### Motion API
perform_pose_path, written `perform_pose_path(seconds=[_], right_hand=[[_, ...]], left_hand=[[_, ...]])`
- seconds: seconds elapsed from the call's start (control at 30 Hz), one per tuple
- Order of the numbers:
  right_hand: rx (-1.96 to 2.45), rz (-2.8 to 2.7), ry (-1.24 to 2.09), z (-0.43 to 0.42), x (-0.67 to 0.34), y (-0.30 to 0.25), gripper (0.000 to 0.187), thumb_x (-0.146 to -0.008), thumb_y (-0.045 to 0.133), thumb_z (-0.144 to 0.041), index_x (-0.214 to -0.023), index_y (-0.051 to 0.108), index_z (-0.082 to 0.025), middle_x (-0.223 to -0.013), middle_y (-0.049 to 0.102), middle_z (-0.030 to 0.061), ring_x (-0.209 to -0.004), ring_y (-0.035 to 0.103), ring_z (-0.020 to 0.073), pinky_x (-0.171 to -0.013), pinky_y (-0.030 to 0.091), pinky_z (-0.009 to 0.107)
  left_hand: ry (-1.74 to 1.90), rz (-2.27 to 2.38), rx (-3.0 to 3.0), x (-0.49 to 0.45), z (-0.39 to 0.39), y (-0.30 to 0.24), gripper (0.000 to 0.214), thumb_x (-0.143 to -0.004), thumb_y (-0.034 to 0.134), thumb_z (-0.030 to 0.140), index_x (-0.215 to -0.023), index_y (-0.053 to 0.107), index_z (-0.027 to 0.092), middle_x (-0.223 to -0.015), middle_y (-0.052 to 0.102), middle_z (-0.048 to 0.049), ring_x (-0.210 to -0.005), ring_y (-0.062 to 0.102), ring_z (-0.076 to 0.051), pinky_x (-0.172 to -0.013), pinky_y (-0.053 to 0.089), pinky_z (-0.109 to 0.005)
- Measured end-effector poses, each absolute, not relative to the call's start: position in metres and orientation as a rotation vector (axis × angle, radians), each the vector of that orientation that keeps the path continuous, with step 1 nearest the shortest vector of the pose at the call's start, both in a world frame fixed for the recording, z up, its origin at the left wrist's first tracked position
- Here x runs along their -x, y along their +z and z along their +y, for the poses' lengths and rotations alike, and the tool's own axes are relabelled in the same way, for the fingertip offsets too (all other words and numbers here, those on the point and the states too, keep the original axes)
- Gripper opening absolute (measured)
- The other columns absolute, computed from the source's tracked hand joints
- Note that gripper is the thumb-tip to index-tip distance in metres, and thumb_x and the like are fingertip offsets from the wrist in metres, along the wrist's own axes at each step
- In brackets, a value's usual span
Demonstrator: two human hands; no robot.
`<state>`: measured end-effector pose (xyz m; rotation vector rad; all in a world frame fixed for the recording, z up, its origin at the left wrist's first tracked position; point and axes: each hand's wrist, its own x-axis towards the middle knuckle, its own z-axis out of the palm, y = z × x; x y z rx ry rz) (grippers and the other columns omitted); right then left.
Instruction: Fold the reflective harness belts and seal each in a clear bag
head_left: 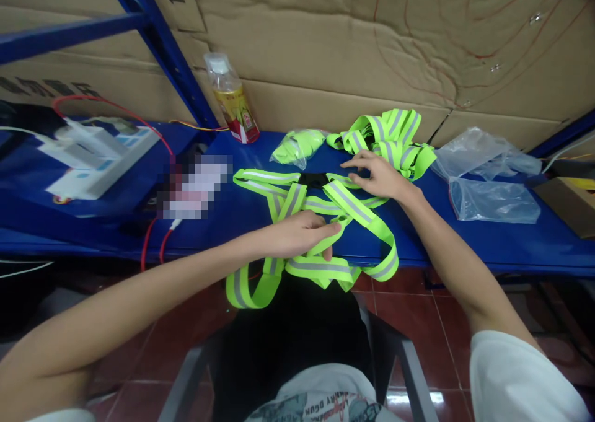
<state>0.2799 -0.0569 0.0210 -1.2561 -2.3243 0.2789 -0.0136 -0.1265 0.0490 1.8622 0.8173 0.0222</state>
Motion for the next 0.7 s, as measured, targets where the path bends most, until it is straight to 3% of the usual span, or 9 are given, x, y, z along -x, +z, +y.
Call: perform_pose_path(seconds=[0.13, 0.23, 0.33, 0.47, 0.6, 0.7], right_hand=[[1.231, -2.428, 0.268, -0.054, -0.288, 0.016, 0.064, -0.087, 0.076, -0.041, -0.147, 0.071, -0.018, -0.136, 0.072, 0.0175, -0.120, 0.068, 0.0362, -0.105, 0.053, 0.050], [1.336, -2.442, 0.340, -0.053, -0.288, 0.015, 0.063, -0.088, 0.078, -0.042, -0.145, 0.073, -0.016, -0.114, 0.079, 0.0144, -0.097, 0.072, 0.0306, -0.088, 0.055, 0.042], [1.435, -2.436, 0.389, -0.054, -0.285, 0.018, 0.051, -0.091, 0.075, -0.037, -0.137, 0.078, -0.016, -0.084, 0.076, 0.0053, -0.073, 0.066, 0.0219, -0.072, 0.047, 0.034], [1.478, -2.434, 0.405, -0.059, -0.283, 0.023, 0.048, -0.091, 0.077, -0.047, -0.126, 0.082, -0.017, -0.081, 0.074, 0.0039, -0.068, 0.063, 0.0193, -0.066, 0.041, 0.032], [1.474, -2.396, 0.483, -0.063, -0.281, 0.025, 0.054, -0.083, 0.082, -0.048, -0.127, 0.080, -0.016, -0.087, 0.075, 0.0051, -0.072, 0.064, 0.0198, -0.067, 0.043, 0.032], [1.466, -2.349, 0.654, -0.065, -0.278, 0.025, 0.054, -0.087, 0.078, -0.053, -0.125, 0.079, -0.016, -0.074, 0.068, 0.0002, -0.063, 0.057, 0.0169, -0.062, 0.039, 0.031]], left_hand=[[0.081, 0.762, -2.007, 0.009, -0.117, 0.042, 0.042, -0.100, 0.059, 0.050, -0.072, 0.060, 0.020, -0.063, 0.045, 0.0027, -0.057, 0.041, -0.013, -0.055, 0.030, -0.029], [0.089, 0.684, -2.079, 0.009, -0.112, 0.039, 0.026, -0.098, 0.061, 0.041, -0.082, 0.064, 0.020, -0.076, 0.062, 0.0004, -0.065, 0.054, -0.015, -0.060, 0.040, -0.028], [0.196, 0.623, -2.221, 0.010, -0.110, 0.036, 0.019, -0.096, 0.063, 0.037, -0.093, 0.073, 0.021, -0.104, 0.076, -0.0064, -0.094, 0.070, -0.022, -0.079, 0.052, -0.033], [0.314, 0.650, -2.393, 0.011, -0.106, 0.030, 0.016, -0.095, 0.065, 0.034, -0.094, 0.075, 0.022, -0.136, 0.072, -0.0114, -0.126, 0.067, -0.030, -0.109, 0.051, -0.047], [0.255, 0.658, -2.460, 0.009, -0.104, 0.027, 0.015, -0.097, 0.062, 0.033, -0.093, 0.072, 0.022, -0.142, 0.068, -0.0118, -0.134, 0.063, -0.032, -0.112, 0.050, -0.048], [0.248, 0.651, -2.506, 0.008, -0.106, 0.025, 0.012, -0.096, 0.062, 0.029, -0.092, 0.070, 0.022, -0.143, 0.065, -0.0122, -0.135, 0.062, -0.032, -0.113, 0.050, -0.049]])
